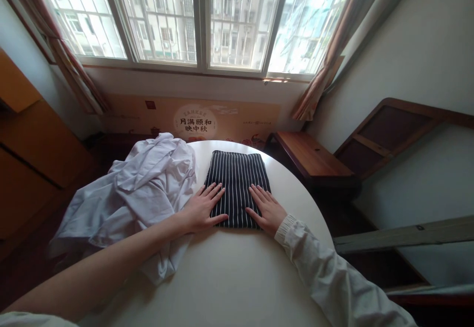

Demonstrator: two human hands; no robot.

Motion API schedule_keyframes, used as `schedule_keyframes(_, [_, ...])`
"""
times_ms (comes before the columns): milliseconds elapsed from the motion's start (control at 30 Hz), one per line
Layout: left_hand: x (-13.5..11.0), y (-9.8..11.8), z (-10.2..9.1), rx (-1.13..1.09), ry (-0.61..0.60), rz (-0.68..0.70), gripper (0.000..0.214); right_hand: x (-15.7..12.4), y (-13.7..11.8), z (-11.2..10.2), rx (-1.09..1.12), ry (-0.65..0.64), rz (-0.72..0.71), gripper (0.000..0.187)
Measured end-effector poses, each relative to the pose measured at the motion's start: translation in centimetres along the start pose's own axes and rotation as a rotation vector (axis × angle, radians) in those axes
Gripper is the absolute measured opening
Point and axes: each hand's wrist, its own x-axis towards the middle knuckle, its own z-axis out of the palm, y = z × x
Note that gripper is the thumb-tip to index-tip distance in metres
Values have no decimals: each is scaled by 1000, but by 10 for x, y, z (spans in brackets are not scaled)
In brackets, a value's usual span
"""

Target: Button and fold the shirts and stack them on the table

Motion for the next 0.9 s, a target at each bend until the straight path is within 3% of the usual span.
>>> schedule_keyframes(200, [5, 6, 9, -2, 7, -80, 94, 0, 12, 5, -13, 30, -18, 77])
schedule_keyframes(500, [40, 18, 22, -34, 12, -73, 96, 4, 72, 2, -47, -20, 126, 70])
schedule_keyframes(733, [42, 13, 18, -39, -6, -77, 96, -13, 56, 7, -19, 269, 264, 78])
schedule_keyframes(900, [42, 13, 15, -34, -36, -88, 99, -18, 52, 0, 134, 312, 329, 44])
